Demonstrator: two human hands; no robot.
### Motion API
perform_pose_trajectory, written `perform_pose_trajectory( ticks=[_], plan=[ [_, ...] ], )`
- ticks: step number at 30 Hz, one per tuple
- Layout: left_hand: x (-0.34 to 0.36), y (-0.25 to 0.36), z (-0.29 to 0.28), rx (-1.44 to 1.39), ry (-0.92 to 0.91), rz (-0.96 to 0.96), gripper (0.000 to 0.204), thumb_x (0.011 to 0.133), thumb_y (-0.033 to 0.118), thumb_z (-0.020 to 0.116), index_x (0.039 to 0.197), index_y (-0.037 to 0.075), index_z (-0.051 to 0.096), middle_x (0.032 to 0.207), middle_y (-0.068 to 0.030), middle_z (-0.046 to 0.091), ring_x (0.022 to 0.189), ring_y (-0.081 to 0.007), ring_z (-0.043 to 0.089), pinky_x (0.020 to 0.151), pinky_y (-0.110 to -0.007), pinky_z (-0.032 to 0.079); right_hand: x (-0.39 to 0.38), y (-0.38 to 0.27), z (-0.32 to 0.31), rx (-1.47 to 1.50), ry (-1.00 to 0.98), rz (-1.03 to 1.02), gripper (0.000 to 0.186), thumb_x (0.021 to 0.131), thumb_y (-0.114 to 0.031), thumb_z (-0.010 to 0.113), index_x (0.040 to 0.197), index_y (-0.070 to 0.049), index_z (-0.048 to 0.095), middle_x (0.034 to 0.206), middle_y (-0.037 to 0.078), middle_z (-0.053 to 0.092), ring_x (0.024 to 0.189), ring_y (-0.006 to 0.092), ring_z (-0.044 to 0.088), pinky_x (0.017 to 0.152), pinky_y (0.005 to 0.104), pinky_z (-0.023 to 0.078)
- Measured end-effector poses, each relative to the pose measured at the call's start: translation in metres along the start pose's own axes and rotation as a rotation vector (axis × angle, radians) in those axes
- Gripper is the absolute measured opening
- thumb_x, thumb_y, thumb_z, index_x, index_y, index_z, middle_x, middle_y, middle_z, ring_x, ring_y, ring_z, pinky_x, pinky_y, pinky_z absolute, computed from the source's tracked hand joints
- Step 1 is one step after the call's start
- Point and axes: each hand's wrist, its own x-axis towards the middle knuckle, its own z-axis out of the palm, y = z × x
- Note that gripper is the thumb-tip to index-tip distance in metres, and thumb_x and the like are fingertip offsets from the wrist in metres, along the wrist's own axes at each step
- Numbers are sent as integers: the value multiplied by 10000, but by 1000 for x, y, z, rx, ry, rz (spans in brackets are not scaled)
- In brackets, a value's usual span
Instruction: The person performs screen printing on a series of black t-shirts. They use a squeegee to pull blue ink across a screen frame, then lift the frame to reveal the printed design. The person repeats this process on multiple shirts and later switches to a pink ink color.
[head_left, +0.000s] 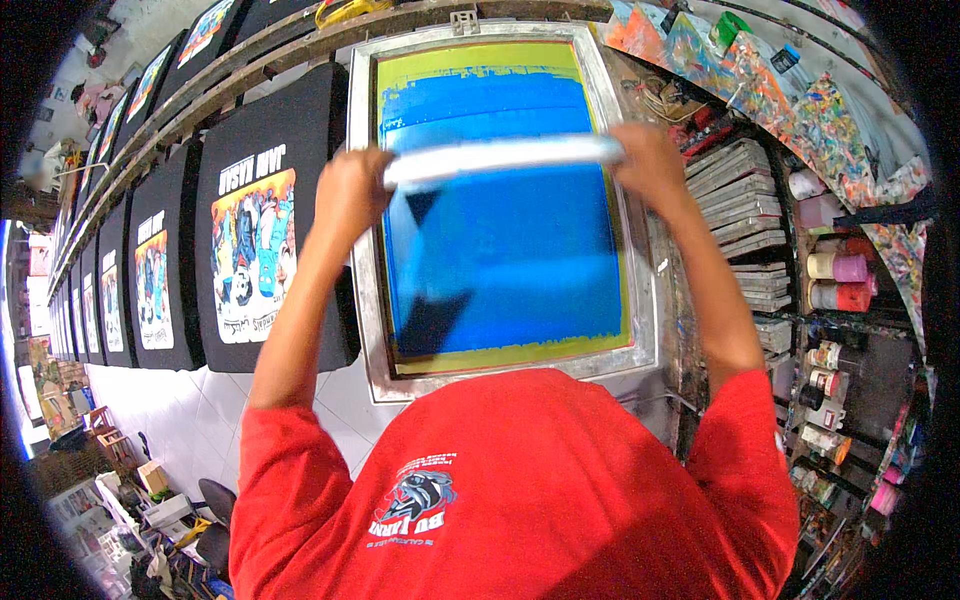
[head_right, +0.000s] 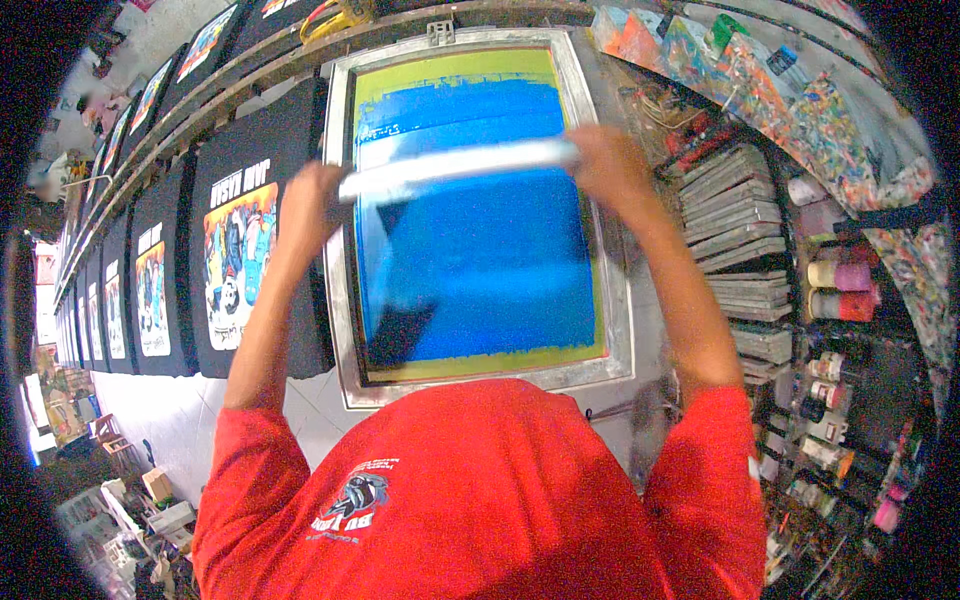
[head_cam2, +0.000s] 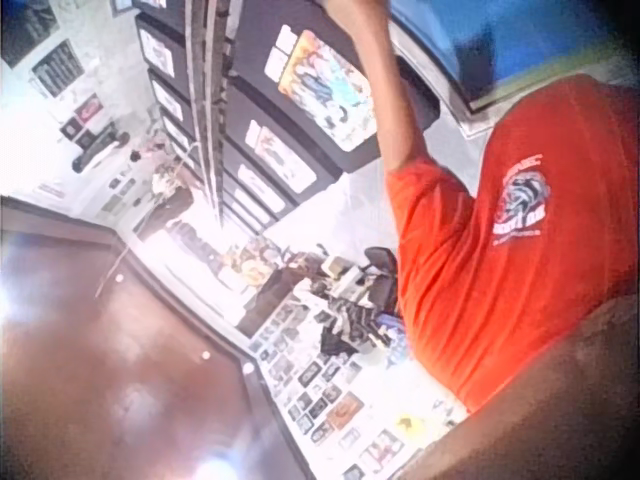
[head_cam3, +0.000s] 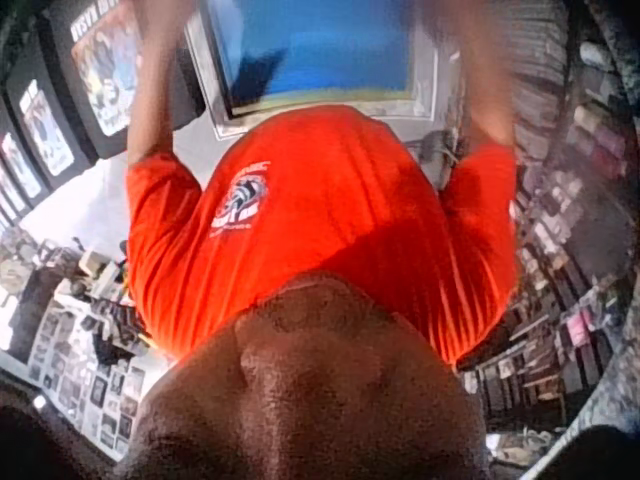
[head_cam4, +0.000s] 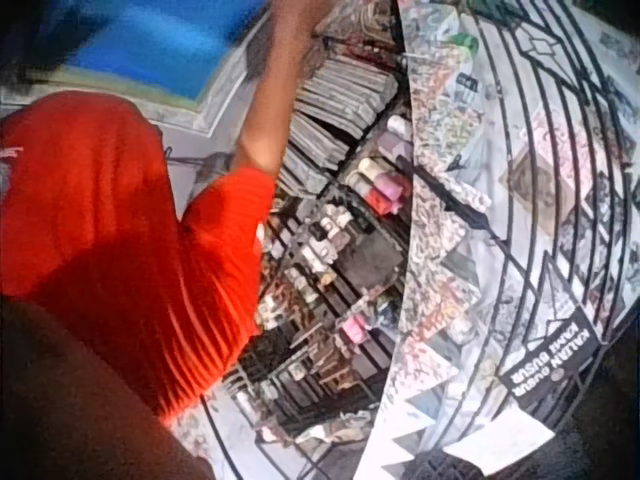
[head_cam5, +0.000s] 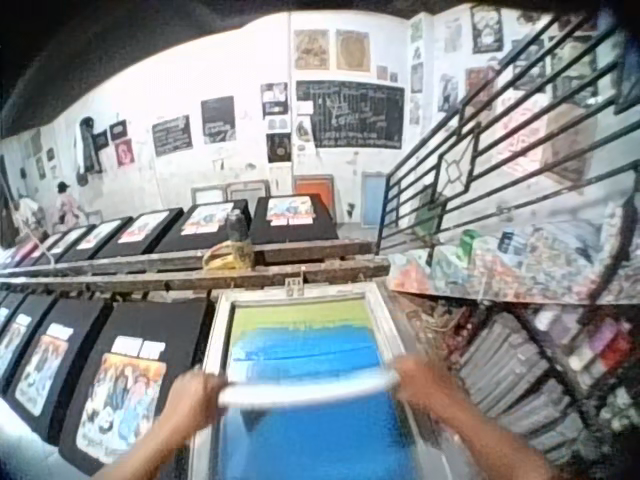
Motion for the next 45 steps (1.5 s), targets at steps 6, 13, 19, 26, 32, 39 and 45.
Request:
perform_pose_trajectory(
  ticks=[6,13,19,26,32,39,45],
  plan=[
    [-173,93,-11,-203,-174,-57,423,568,-4,684,982,55,618,973,-109,629,922,-309,597,749,-393,520,-188,-67,-13,57,-145,10,462,548,36,618,996,-73,658,1025,119,656,964,307,605,852,411,487],
    [-240,132,11,-209,-79,-39,453,596,189,760,999,39,618,1007,-120,614,971,-306,563,822,-398,482,-273,-97,16,-11,-21,43,508,555,-149,761,1044,-89,636,1068,97,616,1010,292,570,836,404,483],
    [-255,138,12,-337,-62,-84,532,624,293,787,1040,22,599,1092,-163,566,1022,-344,524,870,-428,442,-286,-108,18,84,-45,53,609,612,-390,799,1105,-82,616,1157,152,565,1074,345,530,884,422,459],
    [-275,83,52,-401,212,-854,375,869,319,620,1029,-14,552,853,-110,568,799,-229,558,695,-359,453,-297,-23,63,355,199,704,596,818,-465,630,1164,17,571,1130,215,594,1035,380,565,880,443,441],
    [-275,67,65,-735,93,-1137,477,942,402,474,836,-49,590,617,-116,560,562,-188,516,561,-363,421,-264,-32,55,495,50,954,572,937,-483,429,1021,46,629,942,245,641,915,393,606,795,444,447],
    [-260,88,1,-626,17,-1105,486,954,401,449,860,-52,600,638,-139,572,595,-209,537,601,-368,429,-278,-48,28,472,126,1016,595,959,-484,371,996,48,635,891,238,647,864,389,610,798,433,445],
    [-235,87,-32,-703,39,-892,423,948,348,483,877,-58,579,676,-183,587,619,-257,560,600,-395,441,-336,-76,9,289,418,1025,635,974,-501,337,1059,67,610,965,244,643,910,360,600,829,418,433]
  ],
)
